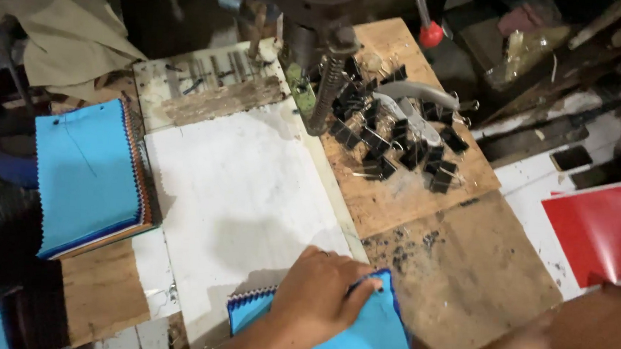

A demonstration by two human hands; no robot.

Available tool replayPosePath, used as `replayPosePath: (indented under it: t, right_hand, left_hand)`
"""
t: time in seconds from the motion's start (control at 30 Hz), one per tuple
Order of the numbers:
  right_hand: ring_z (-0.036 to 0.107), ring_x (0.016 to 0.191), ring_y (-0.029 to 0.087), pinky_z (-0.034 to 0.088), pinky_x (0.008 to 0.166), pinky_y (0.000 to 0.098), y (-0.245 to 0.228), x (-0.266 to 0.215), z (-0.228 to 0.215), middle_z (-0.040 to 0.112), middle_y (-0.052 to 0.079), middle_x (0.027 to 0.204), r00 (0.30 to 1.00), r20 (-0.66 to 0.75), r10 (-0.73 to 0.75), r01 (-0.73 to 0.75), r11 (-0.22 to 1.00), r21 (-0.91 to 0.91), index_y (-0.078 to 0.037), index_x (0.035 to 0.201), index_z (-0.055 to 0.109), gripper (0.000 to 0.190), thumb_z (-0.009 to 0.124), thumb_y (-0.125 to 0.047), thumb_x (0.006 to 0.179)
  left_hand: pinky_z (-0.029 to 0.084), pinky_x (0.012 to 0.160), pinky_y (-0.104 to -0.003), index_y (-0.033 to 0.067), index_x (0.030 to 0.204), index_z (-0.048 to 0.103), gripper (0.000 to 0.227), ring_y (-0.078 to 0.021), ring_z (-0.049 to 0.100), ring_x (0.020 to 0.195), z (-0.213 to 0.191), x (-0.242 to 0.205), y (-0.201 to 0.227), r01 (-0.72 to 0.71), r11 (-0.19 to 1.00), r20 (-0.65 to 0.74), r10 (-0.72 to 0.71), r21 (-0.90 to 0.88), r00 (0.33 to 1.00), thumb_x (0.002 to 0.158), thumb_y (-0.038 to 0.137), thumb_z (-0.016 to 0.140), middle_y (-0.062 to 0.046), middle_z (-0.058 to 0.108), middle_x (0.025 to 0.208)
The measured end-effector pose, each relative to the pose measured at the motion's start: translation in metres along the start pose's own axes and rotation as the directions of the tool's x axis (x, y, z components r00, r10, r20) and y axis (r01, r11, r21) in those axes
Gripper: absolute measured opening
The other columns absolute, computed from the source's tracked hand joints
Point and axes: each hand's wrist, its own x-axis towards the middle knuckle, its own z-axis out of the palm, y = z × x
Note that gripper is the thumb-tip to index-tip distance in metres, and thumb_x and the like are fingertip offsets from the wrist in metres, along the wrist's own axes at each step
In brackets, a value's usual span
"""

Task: The person uses a drill press to create holes in stacks of colorful fabric. They align the fabric under the drill bit, operate the machine's lever to drill, and then move the fabric to a new position to repeat the process.

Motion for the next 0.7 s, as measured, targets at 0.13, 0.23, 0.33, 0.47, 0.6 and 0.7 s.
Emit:
replayPosePath:
  t: [0.13,0.23,0.33,0.47,0.6,0.7]
  right_hand:
    - [0.062,0.064,0.013,0.049,0.064,0.0308,0.037,0.034,-0.047,0.066,-0.001,0.078,0.983,-0.148,0.11,-0.165,0.881,-0.442,-0.012,0.091,0.065,0.015,0.057,-0.025,0.088]
    - [0.066,0.064,0.02,0.049,0.06,0.0339,0.077,0.049,-0.024,0.07,0.001,0.075,0.964,-0.178,0.195,-0.264,0.704,-0.659,-0.015,0.093,0.064,0.025,0.065,-0.039,0.087]
    - [0.069,0.072,0.028,0.051,0.06,0.0398,0.104,0.046,-0.011,0.071,0.005,0.083,0.947,-0.134,0.291,-0.285,0.579,-0.764,-0.016,0.1,0.061,0.039,0.065,-0.054,0.091]
    - [0.066,0.101,0.026,0.053,0.089,0.0385,0.135,0.038,-0.003,0.067,0.008,0.118,0.992,0.004,0.128,-0.092,0.731,-0.676,-0.012,0.131,0.06,0.038,0.058,-0.033,0.1]
    - [0.058,0.098,0.025,0.049,0.087,0.038,0.128,0.027,0.011,0.062,0.009,0.114,0.996,0.028,-0.081,0.078,0.715,-0.694,-0.006,0.137,0.057,0.039,0.06,-0.02,0.101]
    - [0.067,0.099,0.025,0.054,0.088,0.0365,0.105,0.016,0.024,0.067,0.011,0.112,0.991,-0.07,-0.115,0.047,0.783,-0.62,-0.006,0.126,0.063,0.028,0.059,-0.016,0.1]
  left_hand:
    - [0.045,0.081,-0.051,0.0174,0.107,0.076,0.031,-0.0297,0.066,0.078,-0.009,0.001,0.004,-0.019,1.0,-0.086,0.018,-0.009,0.996,0.108,0.036,0.052,-0.002,0.073,0.086]
    - [0.043,0.078,-0.045,0.0153,0.106,0.077,0.036,-0.0255,0.068,0.078,-0.005,-0.002,0.001,-0.047,0.999,-0.123,0.05,0.023,0.991,0.108,0.039,0.05,-0.002,0.075,0.087]
    - [0.042,0.084,-0.047,0.0158,0.123,0.075,0.043,-0.0261,0.071,0.093,-0.003,-0.003,0.0,-0.08,0.997,-0.134,0.08,0.006,0.988,0.106,0.043,0.047,-0.003,0.078,0.108]
    - [0.038,0.095,-0.038,0.0267,0.127,0.076,0.041,-0.0194,0.065,0.061,-0.02,-0.005,0.012,0.064,0.992,-0.028,-0.067,-0.11,0.997,0.102,0.048,0.05,0.002,0.076,0.076]
    - [0.037,0.095,-0.033,0.0279,0.124,0.076,0.036,-0.0164,0.062,0.057,-0.025,-0.004,0.019,0.094,0.985,0.01,-0.093,-0.142,0.996,0.102,0.045,0.053,0.005,0.071,0.068]
    - [0.036,0.093,-0.04,0.0241,0.128,0.072,0.037,-0.0186,0.072,0.106,-0.02,-0.01,0.019,0.036,0.995,-0.091,-0.044,-0.09,0.995,0.103,0.04,0.051,0.007,0.076,0.125]
